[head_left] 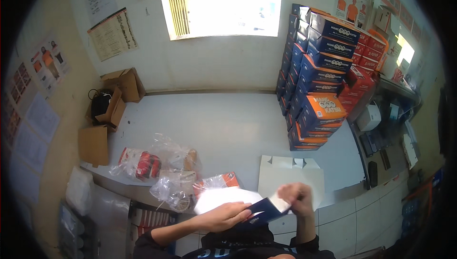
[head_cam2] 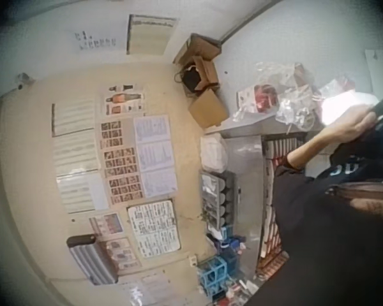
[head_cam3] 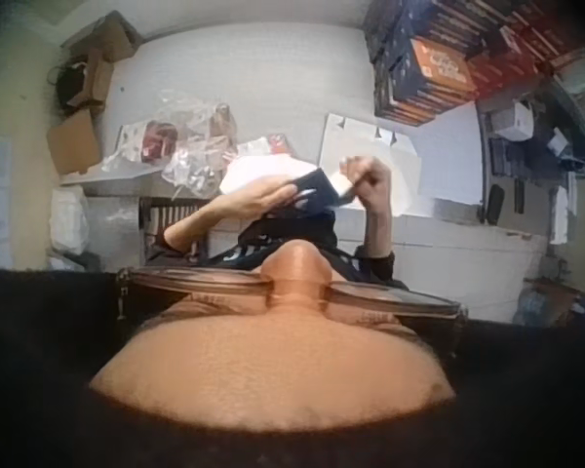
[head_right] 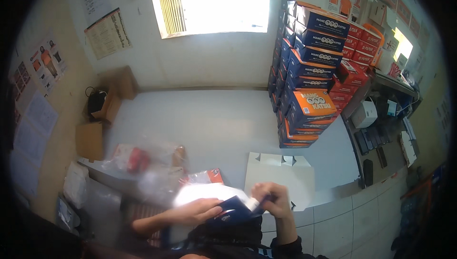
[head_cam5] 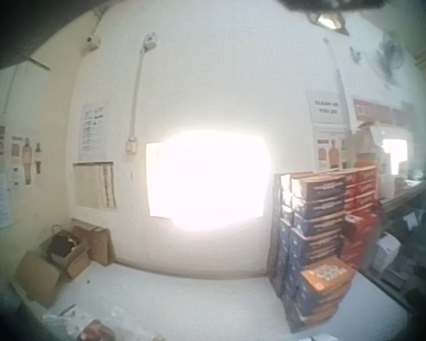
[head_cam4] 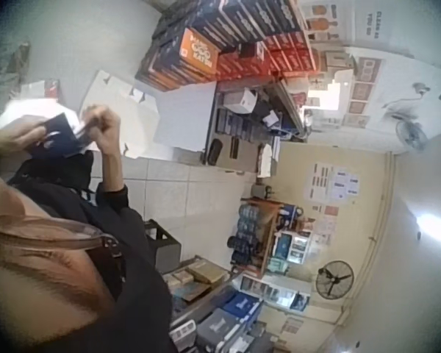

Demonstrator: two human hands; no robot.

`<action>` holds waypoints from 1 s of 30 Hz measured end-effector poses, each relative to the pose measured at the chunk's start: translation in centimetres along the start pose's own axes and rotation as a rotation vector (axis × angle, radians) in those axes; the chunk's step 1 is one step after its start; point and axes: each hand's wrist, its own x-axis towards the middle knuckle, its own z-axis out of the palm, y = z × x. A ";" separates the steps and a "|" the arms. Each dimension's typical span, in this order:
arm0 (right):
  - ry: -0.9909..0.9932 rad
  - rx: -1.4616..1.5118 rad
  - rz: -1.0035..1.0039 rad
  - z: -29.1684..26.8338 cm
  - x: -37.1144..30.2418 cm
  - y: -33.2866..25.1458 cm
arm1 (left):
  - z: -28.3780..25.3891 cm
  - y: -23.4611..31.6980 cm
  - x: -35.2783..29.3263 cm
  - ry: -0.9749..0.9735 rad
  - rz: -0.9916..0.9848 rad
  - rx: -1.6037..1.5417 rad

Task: The person assembles several cardboard food boxes by hand, stacks them on a counter, and hands packaged food in plastic bags to a person at a service window.

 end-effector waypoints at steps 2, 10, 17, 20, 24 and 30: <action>-0.191 0.223 -0.211 0.7 1.5 -1.5 | 0.2 -0.8 0.1 -0.297 0.038 -0.426; -0.322 -0.984 -0.146 2.1 6.2 -5.2 | 0.1 1.1 2.3 0.122 -0.033 -0.450; 0.283 -0.933 -0.160 6.4 2.3 -1.0 | 0.8 1.5 3.7 0.865 -0.090 -0.890; 0.521 -0.922 0.086 5.1 2.5 1.1 | 1.5 1.5 4.2 0.970 -0.090 -0.854; 0.583 -0.710 0.033 4.6 2.5 -2.6 | 1.7 2.1 4.2 1.073 0.008 -0.674; 0.405 -0.981 0.125 6.8 1.4 -2.7 | 2.8 1.0 3.1 0.806 0.018 -0.093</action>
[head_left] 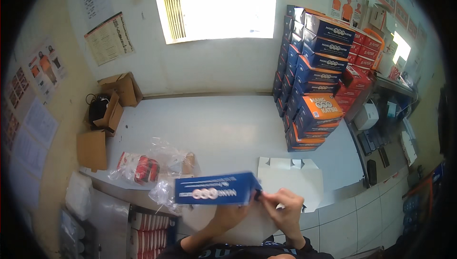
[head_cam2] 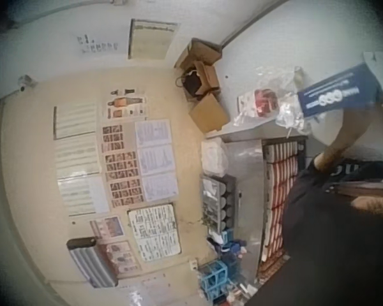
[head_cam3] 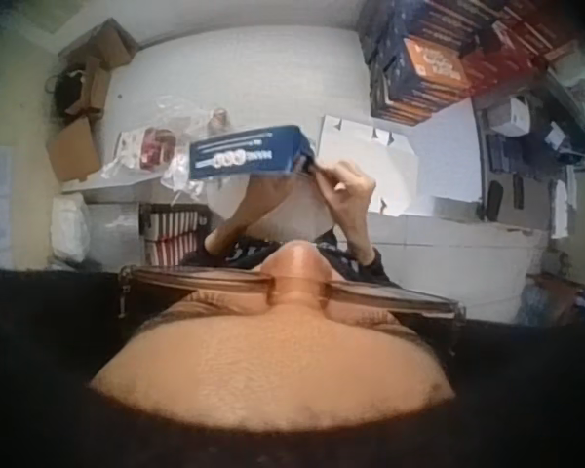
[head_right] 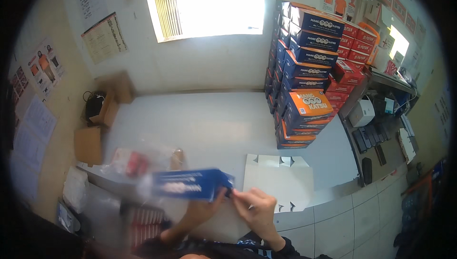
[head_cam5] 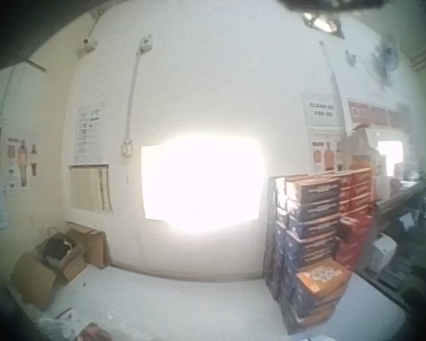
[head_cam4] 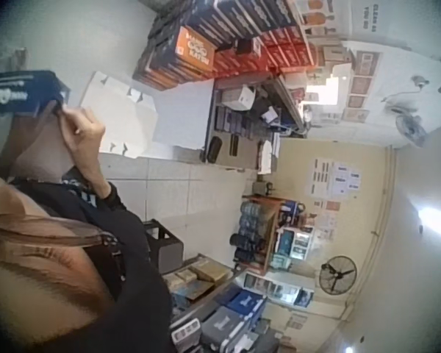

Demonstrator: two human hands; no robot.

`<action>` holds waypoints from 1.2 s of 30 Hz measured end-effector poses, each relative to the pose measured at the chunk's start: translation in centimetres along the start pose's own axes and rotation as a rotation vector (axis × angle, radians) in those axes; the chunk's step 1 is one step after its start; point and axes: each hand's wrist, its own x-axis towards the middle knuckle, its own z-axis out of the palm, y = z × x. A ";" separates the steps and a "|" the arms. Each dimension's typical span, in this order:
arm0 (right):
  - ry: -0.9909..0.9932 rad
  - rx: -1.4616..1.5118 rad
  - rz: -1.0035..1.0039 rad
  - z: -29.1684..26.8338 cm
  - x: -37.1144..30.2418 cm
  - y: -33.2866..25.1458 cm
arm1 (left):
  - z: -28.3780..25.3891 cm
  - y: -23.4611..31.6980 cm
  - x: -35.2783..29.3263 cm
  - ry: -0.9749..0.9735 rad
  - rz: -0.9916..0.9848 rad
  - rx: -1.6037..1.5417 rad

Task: The person assembles several cardboard food boxes by hand, stacks them on a counter, and hands packaged food in plastic bags to a person at a service window.

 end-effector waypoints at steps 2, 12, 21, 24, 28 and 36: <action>-0.063 0.187 0.002 0.0 0.5 0.3 | 0.2 0.0 -0.2 0.032 -0.047 -0.110; -0.588 0.170 -0.010 -6.3 5.8 3.9 | -5.6 0.8 1.3 -1.003 0.179 -0.232; -0.722 1.199 0.170 -3.5 4.7 5.5 | -6.7 -2.3 3.4 -0.727 0.052 -0.482; -0.717 0.990 0.093 -3.4 2.9 3.0 | -5.6 0.1 2.8 -0.348 0.144 -0.112; -0.609 0.043 -0.440 -3.8 3.5 1.7 | -6.1 -0.6 2.8 -0.411 0.152 0.076; -0.462 -0.050 -0.666 -6.0 5.1 2.7 | -6.1 -0.5 1.7 -0.471 0.078 0.046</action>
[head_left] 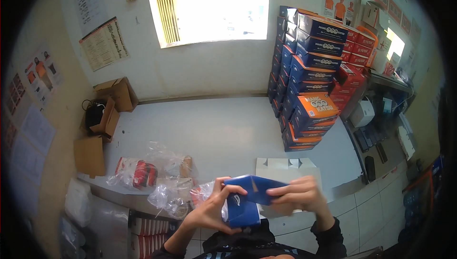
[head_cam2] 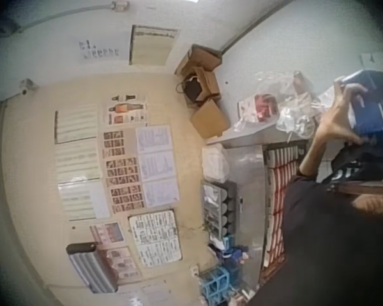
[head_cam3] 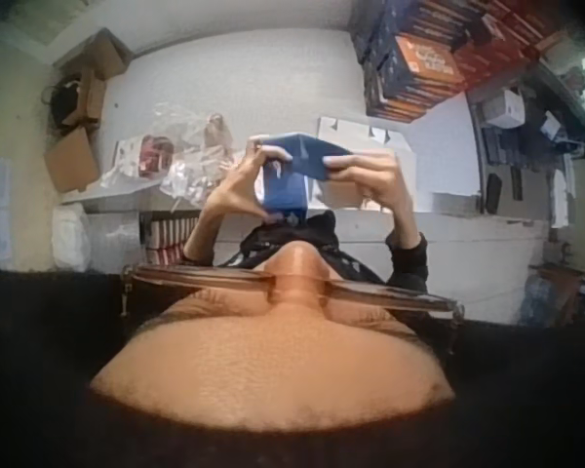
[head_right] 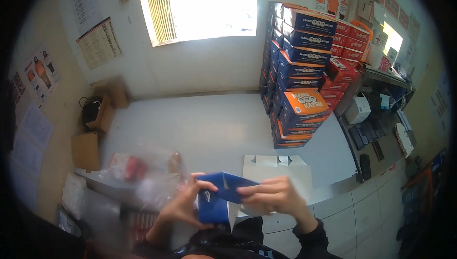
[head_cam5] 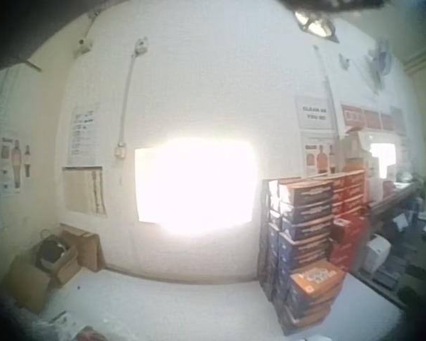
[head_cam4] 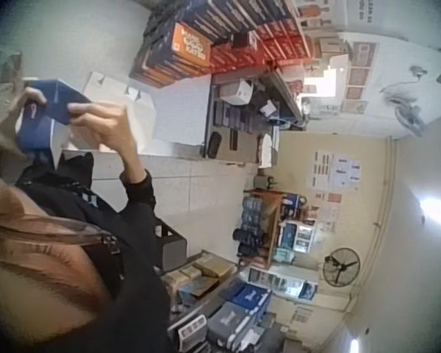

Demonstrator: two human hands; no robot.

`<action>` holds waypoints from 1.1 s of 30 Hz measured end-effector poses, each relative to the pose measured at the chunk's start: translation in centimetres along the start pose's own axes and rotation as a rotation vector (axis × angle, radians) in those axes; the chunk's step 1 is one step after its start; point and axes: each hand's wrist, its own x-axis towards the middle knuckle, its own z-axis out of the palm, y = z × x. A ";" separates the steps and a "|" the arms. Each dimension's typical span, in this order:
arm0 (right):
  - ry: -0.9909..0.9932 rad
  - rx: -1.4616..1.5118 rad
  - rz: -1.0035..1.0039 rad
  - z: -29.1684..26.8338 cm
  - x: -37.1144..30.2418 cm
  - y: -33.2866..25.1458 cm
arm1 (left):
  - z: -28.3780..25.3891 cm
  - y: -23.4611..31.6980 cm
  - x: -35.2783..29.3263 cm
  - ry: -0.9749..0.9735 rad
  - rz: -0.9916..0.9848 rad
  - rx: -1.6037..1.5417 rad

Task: The person assembles several cardboard food boxes by hand, stacks them on a counter, and hands packaged food in plastic bags to a person at a service window.

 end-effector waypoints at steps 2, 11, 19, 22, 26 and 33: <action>0.064 0.053 -0.045 -0.2 -1.0 0.1 | 0.8 0.2 0.2 -0.022 0.020 -0.091; 0.039 0.107 -0.014 3.9 3.4 -2.6 | 5.8 -1.3 1.5 0.054 0.095 -0.666; -0.270 0.132 0.452 5.1 0.7 -1.8 | 5.2 -8.5 1.7 0.701 -0.594 -1.477; 0.065 0.005 0.354 6.3 -0.2 -0.6 | 8.0 -6.0 2.2 0.441 -0.515 -1.764; 0.314 0.253 0.449 7.0 -1.2 -0.2 | 7.6 -4.2 2.0 0.195 -0.444 -1.912; 0.190 -0.016 0.219 7.0 -3.6 1.2 | 10.0 -5.8 1.1 0.399 -0.352 -1.852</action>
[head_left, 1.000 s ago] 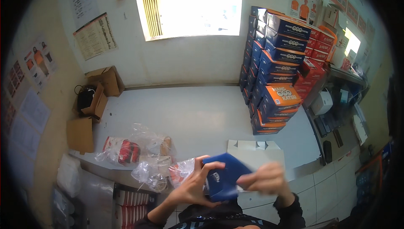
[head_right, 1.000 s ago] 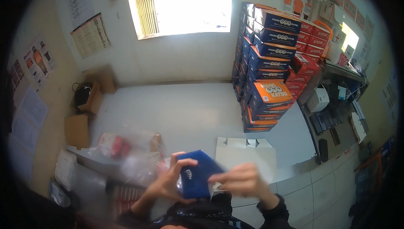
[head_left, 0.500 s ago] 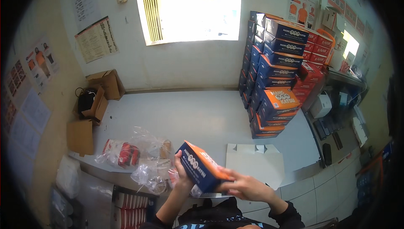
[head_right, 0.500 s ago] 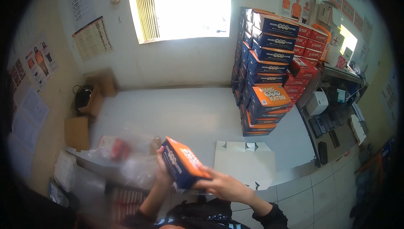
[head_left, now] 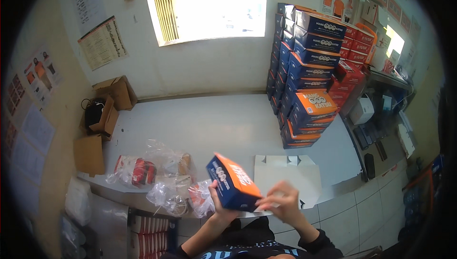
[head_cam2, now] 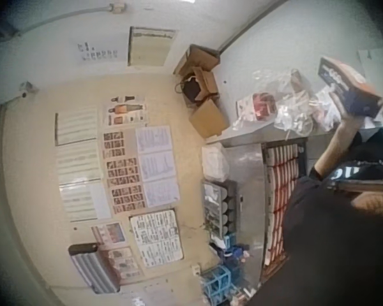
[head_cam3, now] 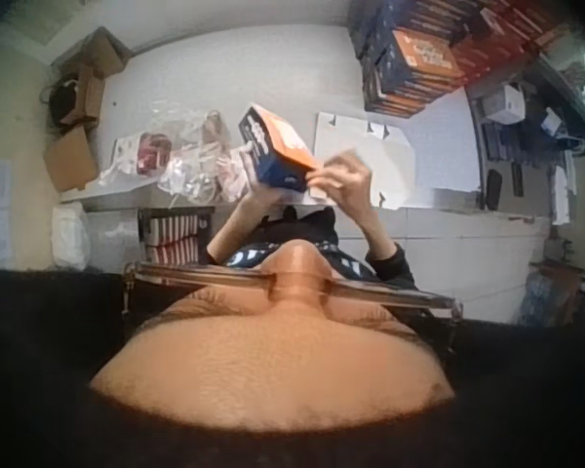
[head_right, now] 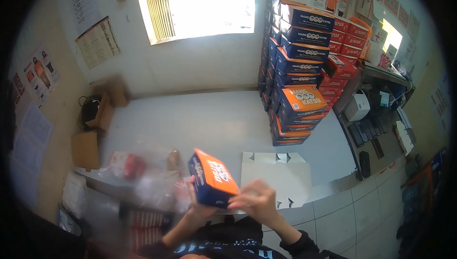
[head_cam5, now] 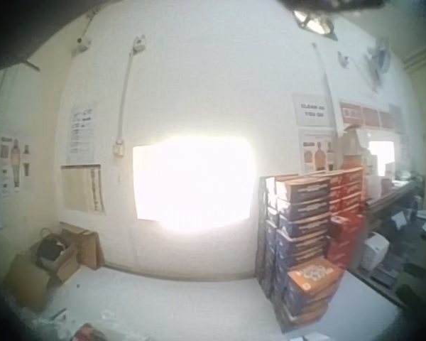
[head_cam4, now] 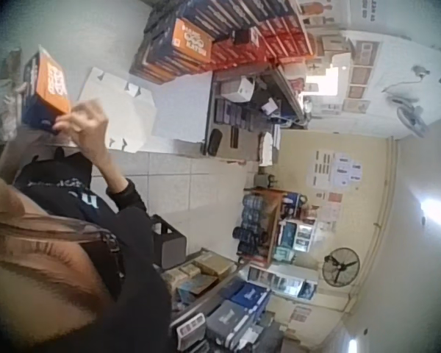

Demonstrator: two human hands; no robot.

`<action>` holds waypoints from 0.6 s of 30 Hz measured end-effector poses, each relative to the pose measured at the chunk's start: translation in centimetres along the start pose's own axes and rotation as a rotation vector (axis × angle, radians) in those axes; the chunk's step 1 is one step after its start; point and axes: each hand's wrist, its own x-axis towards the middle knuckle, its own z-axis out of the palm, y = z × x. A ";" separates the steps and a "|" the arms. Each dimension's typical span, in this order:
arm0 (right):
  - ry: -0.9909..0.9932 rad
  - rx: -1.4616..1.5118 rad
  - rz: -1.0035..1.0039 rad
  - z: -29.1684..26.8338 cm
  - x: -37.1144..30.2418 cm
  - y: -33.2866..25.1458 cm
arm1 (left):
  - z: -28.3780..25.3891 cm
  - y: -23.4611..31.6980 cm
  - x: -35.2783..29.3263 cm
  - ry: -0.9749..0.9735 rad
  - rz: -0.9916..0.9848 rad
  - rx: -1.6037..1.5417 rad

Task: The person assembles several cardboard food boxes by hand, stacks them on a counter, and hands packaged food in plastic bags to a person at a service window.

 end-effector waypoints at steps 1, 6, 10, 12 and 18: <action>0.063 -0.062 -0.019 0.2 -0.1 0.6 | -0.2 -0.3 -0.2 0.053 0.013 0.019; 0.123 0.023 0.602 3.8 -2.1 -0.3 | -0.6 -3.1 -2.6 0.047 0.225 0.993; -0.088 0.025 0.746 4.8 -4.5 -0.2 | 0.0 -3.4 -3.2 -0.002 0.335 1.613; -0.055 0.552 0.862 4.1 -4.8 0.9 | -1.4 -2.7 -2.5 -0.106 0.085 1.346; -0.055 0.369 0.825 5.0 -8.3 1.7 | -1.1 -3.3 -3.9 -0.191 0.060 1.639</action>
